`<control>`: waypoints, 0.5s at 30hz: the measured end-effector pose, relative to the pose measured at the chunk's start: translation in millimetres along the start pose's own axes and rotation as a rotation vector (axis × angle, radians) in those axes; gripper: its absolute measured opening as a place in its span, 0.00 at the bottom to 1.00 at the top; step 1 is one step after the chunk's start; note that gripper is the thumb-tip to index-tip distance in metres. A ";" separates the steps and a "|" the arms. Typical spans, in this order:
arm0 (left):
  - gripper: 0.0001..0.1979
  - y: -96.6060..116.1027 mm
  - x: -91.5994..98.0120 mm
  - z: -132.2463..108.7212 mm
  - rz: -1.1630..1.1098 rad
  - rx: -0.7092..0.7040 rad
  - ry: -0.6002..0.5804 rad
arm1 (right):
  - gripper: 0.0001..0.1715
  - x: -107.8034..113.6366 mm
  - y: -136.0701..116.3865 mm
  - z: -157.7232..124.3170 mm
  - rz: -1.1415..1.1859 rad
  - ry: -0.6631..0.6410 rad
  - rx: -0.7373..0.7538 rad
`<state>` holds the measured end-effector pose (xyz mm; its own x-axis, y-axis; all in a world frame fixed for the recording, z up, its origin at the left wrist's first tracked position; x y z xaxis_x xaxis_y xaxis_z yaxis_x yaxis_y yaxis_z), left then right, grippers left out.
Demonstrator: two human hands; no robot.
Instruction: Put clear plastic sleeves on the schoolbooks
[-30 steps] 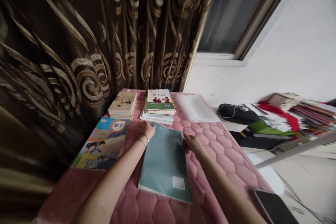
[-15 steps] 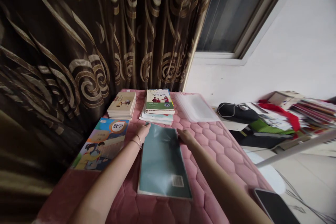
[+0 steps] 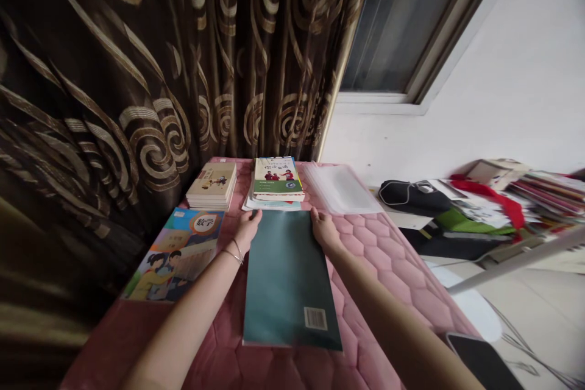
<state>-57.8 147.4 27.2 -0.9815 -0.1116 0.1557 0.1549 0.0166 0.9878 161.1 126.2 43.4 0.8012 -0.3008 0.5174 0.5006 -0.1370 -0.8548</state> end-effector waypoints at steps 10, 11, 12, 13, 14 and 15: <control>0.16 -27.8 -11.0 9.5 0.001 0.124 0.089 | 0.18 -23.2 31.0 15.9 -0.147 -0.084 -0.071; 0.18 -27.7 -10.0 7.2 -0.009 0.144 0.081 | 0.18 -24.5 34.5 16.6 -0.151 -0.092 -0.073; 0.19 -26.9 -8.2 3.2 -0.024 0.164 0.056 | 0.18 -25.3 37.5 16.9 -0.155 -0.095 -0.075; 0.20 -25.4 -5.4 -3.0 -0.041 0.181 0.017 | 0.18 -25.8 39.7 17.0 -0.157 -0.094 -0.077; 0.20 -23.9 -1.7 -11.2 -0.058 0.196 -0.032 | 0.17 -25.8 41.3 17.1 -0.157 -0.088 -0.080; 0.20 -22.5 2.5 -21.4 -0.084 0.212 -0.099 | 0.16 -25.6 42.3 17.1 -0.154 -0.078 -0.082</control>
<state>-61.4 125.5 5.4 -0.9978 -0.0233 0.0624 0.0557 0.2205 0.9738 167.3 144.3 -5.3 0.7418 -0.1963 0.6413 0.5936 -0.2528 -0.7640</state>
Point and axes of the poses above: each hand's wrist, its own z-axis towards the middle knuckle, its own x-axis out of the back of the hand, y = z × x, the point moved 1 cm from there along z, towards the middle knuckle, and after that the axes turned 6 degrees about z, right-handed, at the moved point
